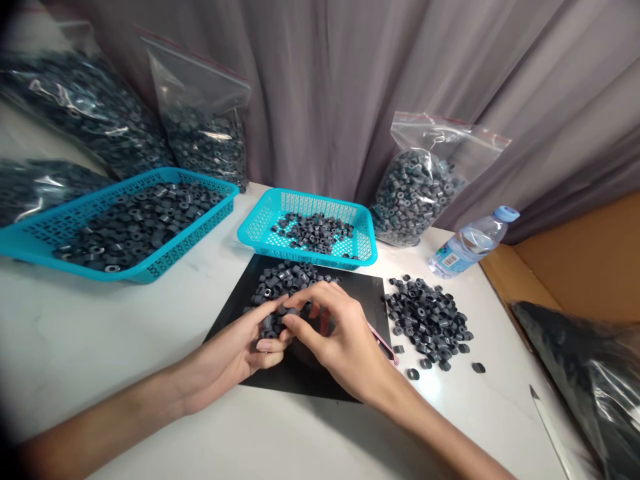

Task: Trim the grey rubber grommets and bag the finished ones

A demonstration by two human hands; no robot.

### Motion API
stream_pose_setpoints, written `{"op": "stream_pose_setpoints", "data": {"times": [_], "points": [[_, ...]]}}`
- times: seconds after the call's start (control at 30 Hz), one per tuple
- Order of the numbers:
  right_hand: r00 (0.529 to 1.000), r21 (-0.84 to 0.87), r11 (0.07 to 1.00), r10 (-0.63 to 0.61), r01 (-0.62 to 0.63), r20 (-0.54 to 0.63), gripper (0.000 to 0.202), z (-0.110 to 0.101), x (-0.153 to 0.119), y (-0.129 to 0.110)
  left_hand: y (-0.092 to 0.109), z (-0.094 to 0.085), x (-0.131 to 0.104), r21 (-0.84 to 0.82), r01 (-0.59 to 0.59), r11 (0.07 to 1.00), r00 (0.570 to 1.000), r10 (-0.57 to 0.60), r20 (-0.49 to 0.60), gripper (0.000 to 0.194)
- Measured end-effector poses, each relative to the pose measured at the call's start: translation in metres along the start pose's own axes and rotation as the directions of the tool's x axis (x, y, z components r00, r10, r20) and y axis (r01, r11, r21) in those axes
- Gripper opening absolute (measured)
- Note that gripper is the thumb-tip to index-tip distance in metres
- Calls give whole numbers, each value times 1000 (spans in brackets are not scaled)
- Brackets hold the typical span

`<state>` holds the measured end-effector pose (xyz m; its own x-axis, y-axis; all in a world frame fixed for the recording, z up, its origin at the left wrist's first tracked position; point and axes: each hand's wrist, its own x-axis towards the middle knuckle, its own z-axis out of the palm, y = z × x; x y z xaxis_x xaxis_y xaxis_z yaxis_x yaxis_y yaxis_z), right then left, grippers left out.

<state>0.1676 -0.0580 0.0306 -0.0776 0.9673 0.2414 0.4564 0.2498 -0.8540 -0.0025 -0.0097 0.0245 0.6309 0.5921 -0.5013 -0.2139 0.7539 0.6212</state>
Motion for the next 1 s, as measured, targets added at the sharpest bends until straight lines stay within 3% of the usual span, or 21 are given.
{"op": "stream_pose_setpoints", "data": {"times": [0.17, 0.3, 0.5, 0.73, 1.0], "points": [[995, -110, 989, -100, 101, 15, 7, -2, -2, -6, -2, -5, 4, -127, 22, 992, 999, -18, 35, 20], [989, -71, 986, -149, 150, 23, 7, 1, -3, -3, -3, -7, 7, -185, 42, 982, 998, -31, 61, 22], [992, 19, 992, -123, 123, 4, 14, 4, -1, 0, -4, -6, 6, -166, 52, 985, 998, -46, 39, 24], [996, 12, 997, -80, 81, -48, 20, 1, -2, -4, 0, -9, 9, -115, 31, 993, 998, -25, 53, 31], [984, -47, 999, -11, 2, -177, 17, 7, 2, 16, 12, -9, 8, -19, -66, 998, 994, 68, 86, 32]]}}
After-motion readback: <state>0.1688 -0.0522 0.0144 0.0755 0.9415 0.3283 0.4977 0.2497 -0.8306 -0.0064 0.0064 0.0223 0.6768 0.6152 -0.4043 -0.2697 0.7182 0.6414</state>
